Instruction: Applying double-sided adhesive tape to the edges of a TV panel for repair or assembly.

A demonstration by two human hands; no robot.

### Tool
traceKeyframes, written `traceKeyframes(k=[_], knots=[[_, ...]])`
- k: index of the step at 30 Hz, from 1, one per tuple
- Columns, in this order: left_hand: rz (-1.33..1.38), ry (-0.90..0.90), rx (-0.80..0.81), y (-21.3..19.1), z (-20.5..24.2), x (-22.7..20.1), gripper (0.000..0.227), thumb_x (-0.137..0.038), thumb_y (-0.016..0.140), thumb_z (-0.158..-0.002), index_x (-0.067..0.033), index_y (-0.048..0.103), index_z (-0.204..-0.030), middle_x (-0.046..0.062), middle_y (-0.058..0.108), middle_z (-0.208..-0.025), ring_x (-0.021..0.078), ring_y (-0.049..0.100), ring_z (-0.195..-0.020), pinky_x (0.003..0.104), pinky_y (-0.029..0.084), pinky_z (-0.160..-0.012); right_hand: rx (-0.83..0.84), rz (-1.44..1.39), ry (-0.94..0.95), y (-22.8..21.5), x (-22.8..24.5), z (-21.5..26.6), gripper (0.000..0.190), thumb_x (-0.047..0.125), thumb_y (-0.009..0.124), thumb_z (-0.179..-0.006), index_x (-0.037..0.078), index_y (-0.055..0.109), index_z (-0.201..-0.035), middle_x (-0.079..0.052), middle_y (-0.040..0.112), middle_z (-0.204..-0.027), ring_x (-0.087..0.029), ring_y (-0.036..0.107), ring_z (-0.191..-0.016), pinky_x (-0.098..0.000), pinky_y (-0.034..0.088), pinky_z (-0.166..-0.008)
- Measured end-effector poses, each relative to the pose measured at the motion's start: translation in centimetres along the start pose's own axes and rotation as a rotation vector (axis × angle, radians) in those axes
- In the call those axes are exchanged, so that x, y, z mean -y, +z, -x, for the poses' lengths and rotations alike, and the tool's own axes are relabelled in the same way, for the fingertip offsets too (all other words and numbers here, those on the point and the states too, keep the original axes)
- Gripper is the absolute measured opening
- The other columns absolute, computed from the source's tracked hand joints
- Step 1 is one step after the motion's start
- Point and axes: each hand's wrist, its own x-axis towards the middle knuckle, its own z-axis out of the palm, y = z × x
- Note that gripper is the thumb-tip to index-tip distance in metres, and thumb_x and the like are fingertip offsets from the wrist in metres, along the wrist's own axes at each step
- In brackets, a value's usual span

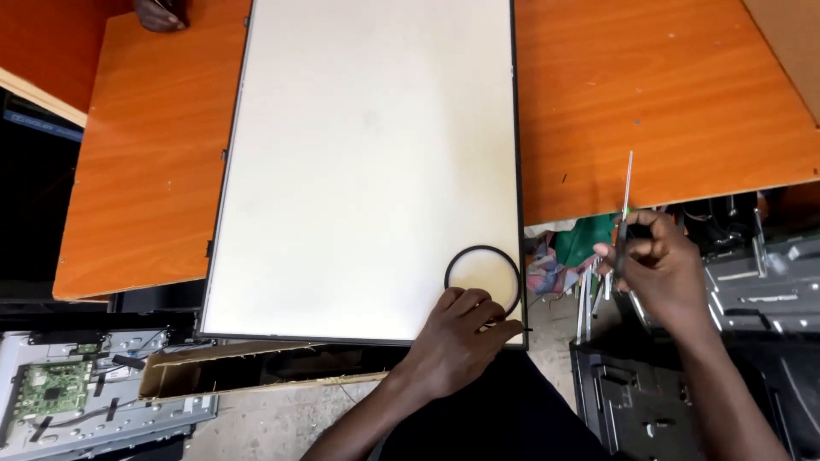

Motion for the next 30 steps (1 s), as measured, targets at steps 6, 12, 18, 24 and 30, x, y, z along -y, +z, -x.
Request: traceKeyframes(k=[6, 12, 18, 24, 30], knots=[[0.008, -0.050, 0.013, 0.0, 0.3, -0.2, 0.020, -0.005, 0.064, -0.094, -0.0041, 0.061, -0.114, 0.009, 0.063, -0.099, 0.0281, 0.055, -0.093, 0.038, 0.040, -0.079, -0.209, 0.554, -0.455, -1.1, -2.8, -8.7, 0.027, 0.019, 0.088, -0.077, 0.005, 0.078, -0.099, -0.005, 0.065, -0.087, -0.018, 0.059, -0.069, -0.0352, 0.047, -0.055], [-0.172, -0.202, 0.049, -1.1, 1.3, -0.2, 0.020, -0.009, 0.071, -0.087, -0.0031, 0.067, -0.105, 0.013, 0.064, -0.106, 0.0321, 0.054, -0.105, 0.043, 0.039, -0.074, -0.014, 0.878, 0.002, -2.2, -0.2, -13.6, 0.048, 0.050, 0.074, -0.078, 0.018, 0.062, -0.112, -0.009, 0.073, -0.096, -0.034, 0.068, -0.085, -0.0433, 0.046, -0.063], [-0.288, -0.174, 0.123, -1.7, 1.9, -0.2, 0.025, 0.006, 0.066, -0.069, -0.0046, 0.064, -0.091, 0.010, 0.061, -0.098, 0.0307, 0.053, -0.104, 0.040, 0.037, -0.077, 0.197, 0.171, 0.044, -3.6, -0.9, -15.2, 0.022, 0.007, 0.077, -0.087, 0.001, 0.056, -0.087, -0.017, 0.060, -0.073, -0.026, 0.058, -0.061, -0.0402, 0.049, -0.056], [-0.057, -0.238, -0.025, -2.5, 1.4, -1.0, 0.004, -0.004, 0.063, -0.093, -0.0041, 0.060, -0.096, 0.009, 0.065, -0.095, 0.0271, 0.055, -0.106, 0.043, 0.034, -0.090, 0.086, 0.019, -0.341, 0.4, 1.4, -6.8, 0.007, 0.009, 0.068, -0.098, 0.007, 0.062, -0.100, -0.002, 0.057, -0.084, -0.011, 0.051, -0.077, -0.0245, 0.043, -0.072], [0.684, -0.596, -0.268, -4.1, 1.0, -3.6, 0.036, -0.043, 0.034, -0.105, -0.0128, 0.054, -0.102, 0.001, 0.054, -0.097, 0.0175, 0.048, -0.095, 0.032, 0.037, -0.089, 0.311, -0.130, -0.695, 3.8, 7.0, 1.5, 0.041, 0.021, 0.064, -0.082, 0.003, 0.061, -0.119, -0.012, 0.064, -0.120, -0.024, 0.060, -0.117, -0.0345, 0.048, -0.099]])
